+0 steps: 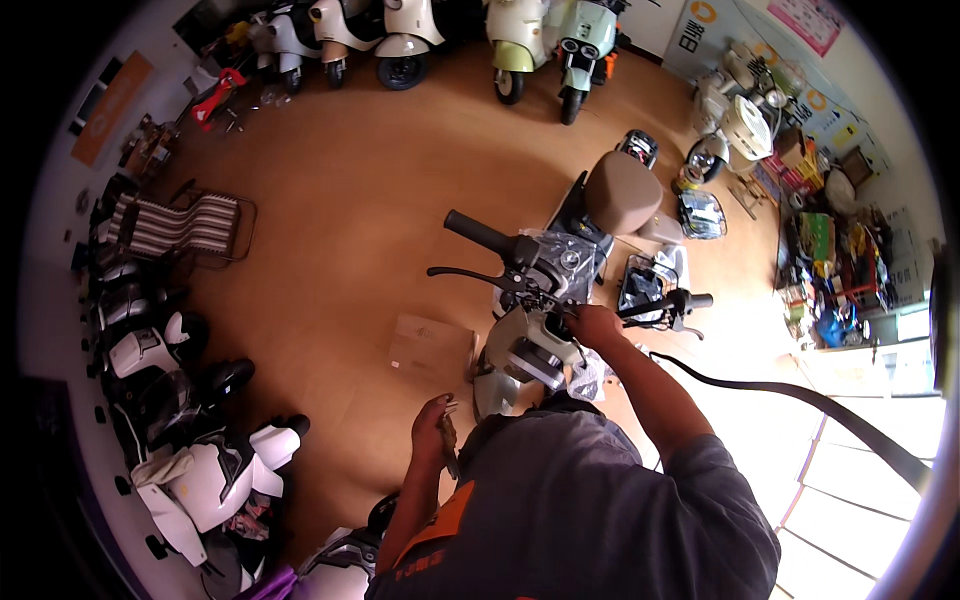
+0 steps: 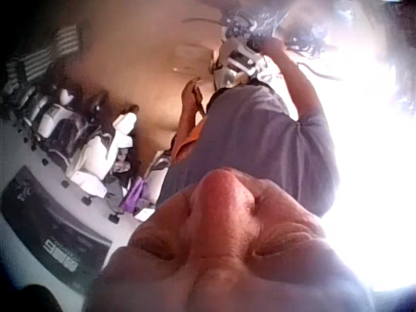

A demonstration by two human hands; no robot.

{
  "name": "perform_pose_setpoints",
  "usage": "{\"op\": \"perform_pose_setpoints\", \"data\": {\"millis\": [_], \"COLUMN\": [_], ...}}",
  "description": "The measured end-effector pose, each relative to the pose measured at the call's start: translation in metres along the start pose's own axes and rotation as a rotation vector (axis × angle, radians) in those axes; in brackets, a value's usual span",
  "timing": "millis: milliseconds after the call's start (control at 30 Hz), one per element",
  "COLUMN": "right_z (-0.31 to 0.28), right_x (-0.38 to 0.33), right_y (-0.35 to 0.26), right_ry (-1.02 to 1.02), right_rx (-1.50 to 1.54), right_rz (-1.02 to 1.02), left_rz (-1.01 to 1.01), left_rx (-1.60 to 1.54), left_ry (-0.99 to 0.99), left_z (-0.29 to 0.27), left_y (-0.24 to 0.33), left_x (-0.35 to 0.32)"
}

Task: The person sits on the floor and sorts small hardware parts from a plastic bag. Then the person stands and uses a wrench to tighten bolts on the handlebar of a scooter.

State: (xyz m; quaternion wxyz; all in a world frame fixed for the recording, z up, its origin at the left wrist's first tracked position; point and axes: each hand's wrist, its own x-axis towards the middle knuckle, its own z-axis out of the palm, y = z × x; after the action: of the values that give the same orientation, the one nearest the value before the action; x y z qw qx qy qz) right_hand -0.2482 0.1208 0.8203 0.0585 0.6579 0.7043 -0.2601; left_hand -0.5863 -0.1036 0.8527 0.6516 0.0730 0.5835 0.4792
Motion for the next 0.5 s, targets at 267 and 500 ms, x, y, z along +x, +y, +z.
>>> {"op": "perform_pose_setpoints", "data": {"millis": [267,500], "right_z": [-0.010,0.001], "right_x": [-0.011,-0.005], "right_y": [-0.013,0.003], "right_ry": [0.040,0.037], "right_rx": [-0.028,-0.053], "right_rz": [-0.056,-0.134], "left_rz": [0.005,-0.037], "left_rx": [0.047,0.051], "left_ry": [0.009,-0.012], "left_z": [-0.001,0.006], "left_y": [0.000,0.000], "left_x": [0.008,0.009]}}
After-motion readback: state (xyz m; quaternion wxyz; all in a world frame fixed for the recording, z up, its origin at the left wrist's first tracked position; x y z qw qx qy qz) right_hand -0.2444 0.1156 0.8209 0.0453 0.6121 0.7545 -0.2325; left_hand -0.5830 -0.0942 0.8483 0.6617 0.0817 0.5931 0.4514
